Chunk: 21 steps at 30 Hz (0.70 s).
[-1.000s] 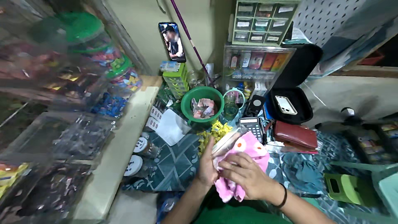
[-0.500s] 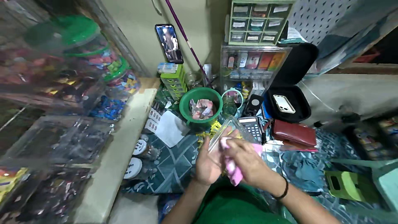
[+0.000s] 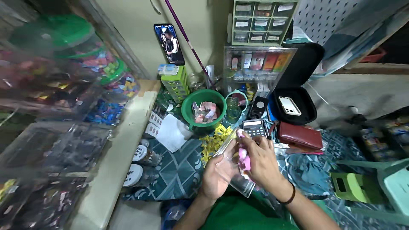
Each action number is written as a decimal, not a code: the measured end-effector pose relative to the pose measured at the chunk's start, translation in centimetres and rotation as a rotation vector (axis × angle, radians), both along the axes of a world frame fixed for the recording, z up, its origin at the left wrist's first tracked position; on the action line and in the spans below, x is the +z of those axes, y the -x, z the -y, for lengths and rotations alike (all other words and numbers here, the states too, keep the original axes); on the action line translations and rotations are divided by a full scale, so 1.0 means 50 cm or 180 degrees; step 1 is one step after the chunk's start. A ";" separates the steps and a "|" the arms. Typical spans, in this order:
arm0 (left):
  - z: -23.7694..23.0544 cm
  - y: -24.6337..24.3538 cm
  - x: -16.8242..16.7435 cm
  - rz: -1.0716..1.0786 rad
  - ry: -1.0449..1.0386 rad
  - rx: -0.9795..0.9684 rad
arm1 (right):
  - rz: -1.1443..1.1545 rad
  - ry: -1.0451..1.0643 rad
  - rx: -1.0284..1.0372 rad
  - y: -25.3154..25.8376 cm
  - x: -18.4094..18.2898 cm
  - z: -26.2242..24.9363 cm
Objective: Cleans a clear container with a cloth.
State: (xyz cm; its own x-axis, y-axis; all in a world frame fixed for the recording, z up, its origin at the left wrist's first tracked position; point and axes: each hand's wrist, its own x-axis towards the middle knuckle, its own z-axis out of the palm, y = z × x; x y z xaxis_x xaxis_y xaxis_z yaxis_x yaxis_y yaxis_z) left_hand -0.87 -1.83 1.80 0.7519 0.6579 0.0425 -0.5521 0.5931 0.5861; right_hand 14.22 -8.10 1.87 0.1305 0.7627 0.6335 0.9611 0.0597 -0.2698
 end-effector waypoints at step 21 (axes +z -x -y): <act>-0.061 0.001 -0.022 0.0275 0.0516 0.0350 | 0.0387 0.0004 0.0454 -0.039 -0.079 0.069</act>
